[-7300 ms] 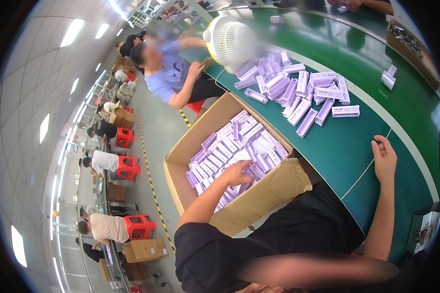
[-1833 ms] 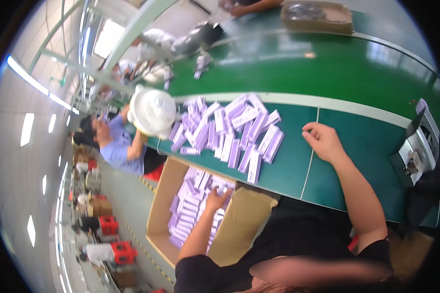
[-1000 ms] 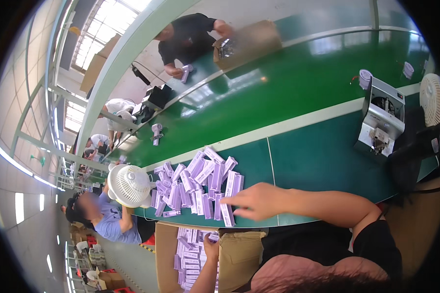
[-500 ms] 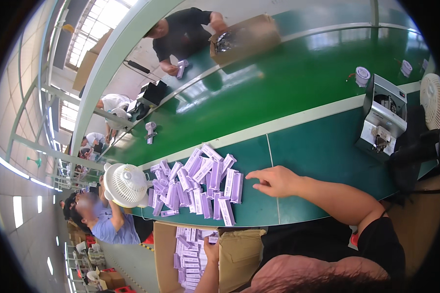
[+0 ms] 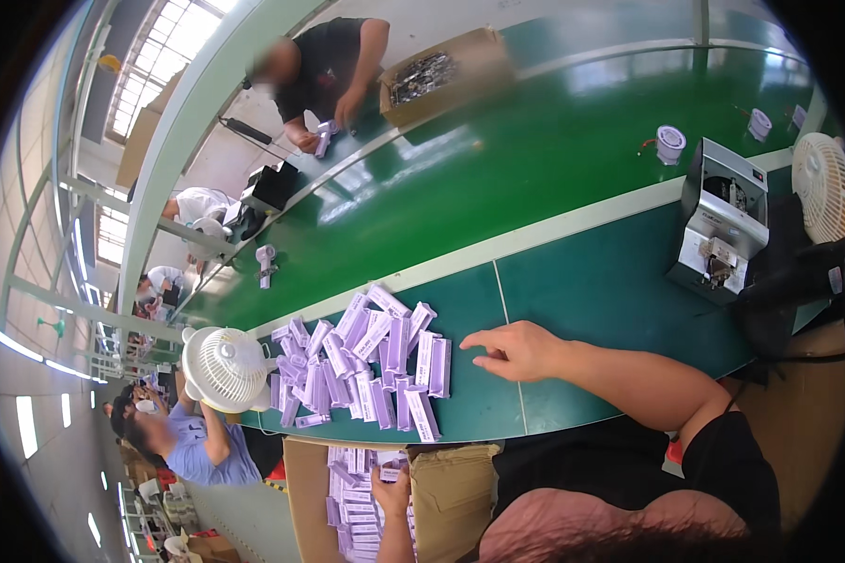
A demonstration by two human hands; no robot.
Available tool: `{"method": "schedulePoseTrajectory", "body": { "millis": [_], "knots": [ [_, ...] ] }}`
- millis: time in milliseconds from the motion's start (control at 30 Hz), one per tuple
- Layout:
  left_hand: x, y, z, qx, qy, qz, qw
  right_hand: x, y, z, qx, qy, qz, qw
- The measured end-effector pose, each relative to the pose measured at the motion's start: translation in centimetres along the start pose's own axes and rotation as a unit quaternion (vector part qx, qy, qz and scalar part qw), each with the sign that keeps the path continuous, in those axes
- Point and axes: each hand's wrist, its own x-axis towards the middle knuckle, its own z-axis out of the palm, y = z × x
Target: Assembling plastic electronic component housings using an electric screwdriver at an assembly line.
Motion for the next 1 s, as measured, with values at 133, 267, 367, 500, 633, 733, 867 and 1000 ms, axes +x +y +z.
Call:
{"method": "schedulePoseTrajectory", "body": {
  "millis": [133, 267, 367, 500, 633, 733, 867, 1000],
  "knots": [
    [0.0, 1.1, -2.5, 0.013, -0.007, 0.006, 1.0, 0.0, 0.3, 0.0, 0.002, 0.011, -0.001, 1.0],
    [0.6, -2.2, -3.4, 0.015, 0.011, -0.025, 1.0, 0.0, 0.0, 0.2, -0.001, -0.001, 0.002, 1.0],
    [1.0, -2.9, -3.6, 0.048, 0.041, -0.024, 0.998, -0.1, 0.3, 0.3, -0.007, 0.023, -0.025, 0.999],
    [1.5, 0.2, -3.9, 0.072, 0.037, -0.042, 0.996, -0.4, 0.6, -0.1, 0.006, 0.039, -0.026, 0.999],
    [1.2, 1.4, -5.0, 0.073, 0.034, -0.015, 0.997, -0.4, 0.4, -0.1, 0.002, 0.031, -0.024, 0.999],
    [2.4, -2.3, -6.0, 0.093, 0.032, -0.021, 0.995, -0.5, 0.5, 0.2, 0.003, 0.042, -0.037, 0.998],
    [3.9, 4.6, -9.0, 0.146, 0.135, 0.047, 0.979, -0.7, 0.3, -0.4, 0.011, 0.01, -0.002, 1.0],
    [6.1, 15.4, -10.1, 0.04, 0.146, 0.181, 0.972, 0.2, 0.1, -0.1, 0.013, 0.04, -0.02, 0.999]
  ]
}}
